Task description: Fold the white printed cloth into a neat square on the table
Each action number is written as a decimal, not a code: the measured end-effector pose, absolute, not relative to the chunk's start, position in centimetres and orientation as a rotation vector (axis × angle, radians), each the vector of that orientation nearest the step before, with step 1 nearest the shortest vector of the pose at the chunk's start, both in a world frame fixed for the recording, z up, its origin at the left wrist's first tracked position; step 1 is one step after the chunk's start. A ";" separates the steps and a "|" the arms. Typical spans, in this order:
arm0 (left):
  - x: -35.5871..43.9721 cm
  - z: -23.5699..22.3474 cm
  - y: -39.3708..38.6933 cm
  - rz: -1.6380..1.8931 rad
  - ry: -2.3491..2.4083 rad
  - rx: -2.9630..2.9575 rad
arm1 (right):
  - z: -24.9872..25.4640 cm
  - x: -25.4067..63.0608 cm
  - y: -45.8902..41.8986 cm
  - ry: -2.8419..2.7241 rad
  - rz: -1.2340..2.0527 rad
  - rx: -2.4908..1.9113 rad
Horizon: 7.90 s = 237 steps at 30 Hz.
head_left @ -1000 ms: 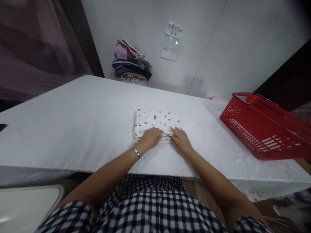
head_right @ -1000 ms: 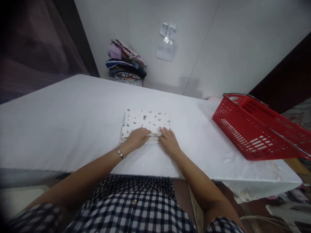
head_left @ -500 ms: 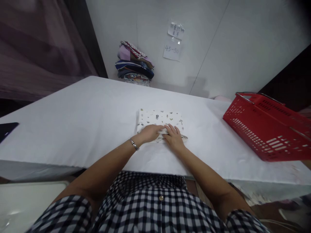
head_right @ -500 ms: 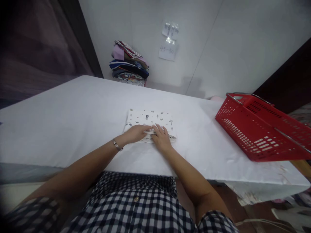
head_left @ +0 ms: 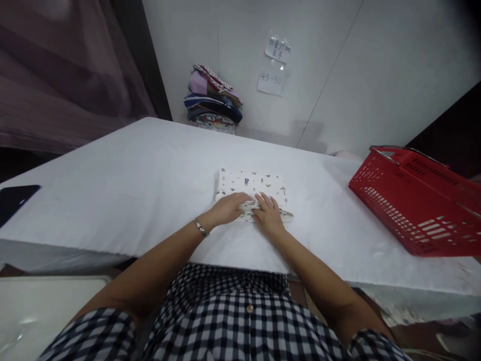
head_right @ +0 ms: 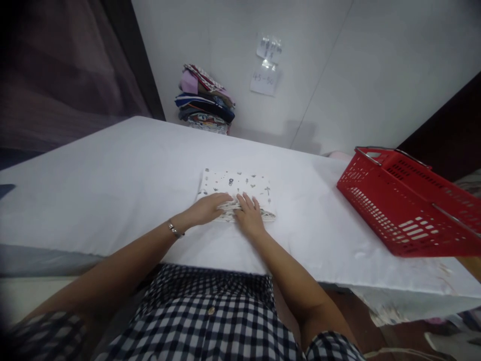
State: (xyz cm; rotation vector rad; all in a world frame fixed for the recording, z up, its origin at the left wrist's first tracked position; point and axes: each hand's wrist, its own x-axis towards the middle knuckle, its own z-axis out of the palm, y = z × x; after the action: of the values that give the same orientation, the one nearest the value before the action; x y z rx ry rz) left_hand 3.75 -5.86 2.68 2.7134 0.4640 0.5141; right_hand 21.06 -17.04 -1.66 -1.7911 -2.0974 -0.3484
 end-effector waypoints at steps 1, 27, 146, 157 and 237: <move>3.4 2.4 -5.9 0.566 0.445 2.720 | -1.6 21.1 -17.1 -2.093 -0.326 -1.789; 1.4 0.4 -6.5 0.618 0.568 2.854 | -1.5 21.2 -16.9 -2.084 -0.225 -1.592; 2.3 0.3 -8.5 0.653 0.507 3.046 | -0.2 26.4 -20.0 -2.300 -0.233 -1.702; 5.4 -0.1 -8.8 0.643 0.394 2.960 | 0.2 26.6 -20.3 -2.193 -0.139 -1.737; 9.0 0.1 -10.3 0.444 0.603 2.973 | -2.1 27.1 -21.7 -1.610 -0.271 -2.179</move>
State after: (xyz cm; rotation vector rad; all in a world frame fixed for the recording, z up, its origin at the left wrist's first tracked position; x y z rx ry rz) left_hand 9.00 -10.30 0.07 2.9730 0.6028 0.4442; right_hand 27.06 -21.75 -2.08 -2.1787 -1.6102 -0.2711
